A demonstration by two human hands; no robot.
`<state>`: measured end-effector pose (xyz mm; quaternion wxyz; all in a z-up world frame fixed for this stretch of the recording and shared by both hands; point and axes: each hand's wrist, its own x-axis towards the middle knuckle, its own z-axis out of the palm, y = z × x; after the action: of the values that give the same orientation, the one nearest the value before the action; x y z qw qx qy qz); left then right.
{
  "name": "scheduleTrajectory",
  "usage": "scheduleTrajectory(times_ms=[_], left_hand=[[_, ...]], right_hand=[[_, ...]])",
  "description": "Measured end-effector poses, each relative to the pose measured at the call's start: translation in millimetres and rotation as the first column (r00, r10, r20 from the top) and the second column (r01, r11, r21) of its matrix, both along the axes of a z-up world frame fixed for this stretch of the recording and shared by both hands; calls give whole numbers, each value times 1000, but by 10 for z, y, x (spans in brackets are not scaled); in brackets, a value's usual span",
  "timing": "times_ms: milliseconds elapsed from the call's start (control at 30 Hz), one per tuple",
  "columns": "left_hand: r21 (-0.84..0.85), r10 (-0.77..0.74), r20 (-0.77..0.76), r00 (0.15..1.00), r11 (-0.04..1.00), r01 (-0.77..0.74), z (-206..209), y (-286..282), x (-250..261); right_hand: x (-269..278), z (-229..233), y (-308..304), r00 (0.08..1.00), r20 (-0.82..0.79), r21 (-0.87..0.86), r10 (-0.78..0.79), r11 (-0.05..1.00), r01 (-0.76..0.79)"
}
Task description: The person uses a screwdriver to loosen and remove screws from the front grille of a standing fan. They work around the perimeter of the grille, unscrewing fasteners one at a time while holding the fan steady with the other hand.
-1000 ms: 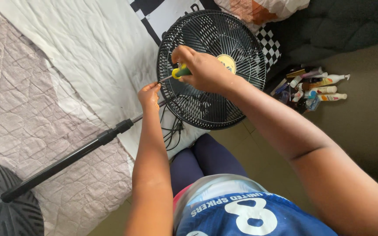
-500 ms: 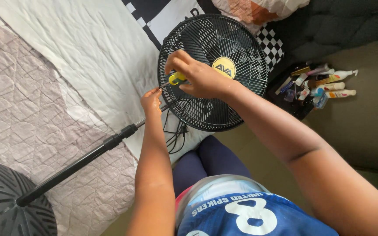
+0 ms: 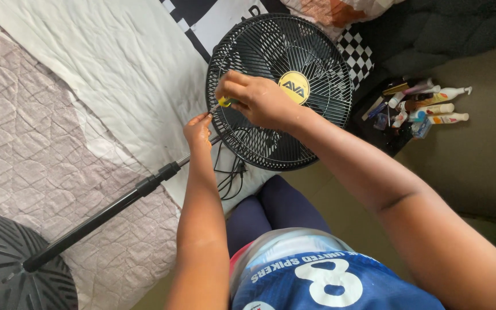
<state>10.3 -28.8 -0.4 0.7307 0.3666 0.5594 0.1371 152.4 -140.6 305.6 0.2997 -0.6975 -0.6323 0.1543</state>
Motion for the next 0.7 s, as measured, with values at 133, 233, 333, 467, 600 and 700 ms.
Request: scheduleTrajectory(times_ms=[133,233,333,467,600,700], left_hand=[[-13,0,2,1000,1000,0,16,-9,-19],[2,2,4,1000,1000,-2,28,-3,3],[-4,8,-4,1000,1000,-8,20,-20,-5],[5,8,15,1000,1000,-8,12,-3,1],[32,2,-21,1000,999,-1,-6,-32,-8],[33,7,-6,1000,999,-7,-12,-10,21]], right_hand=[[8,-1,-5,969,116,-170,-218,957,236],[39,17,-8,992,94,-4,-83,996,84],[17,32,-13,991,131,-57,-36,997,44],[28,98,8,969,237,9,-70,998,70],[56,132,44,948,272,-264,-164,935,237],[85,132,55,888,447,253,-108,967,-10]])
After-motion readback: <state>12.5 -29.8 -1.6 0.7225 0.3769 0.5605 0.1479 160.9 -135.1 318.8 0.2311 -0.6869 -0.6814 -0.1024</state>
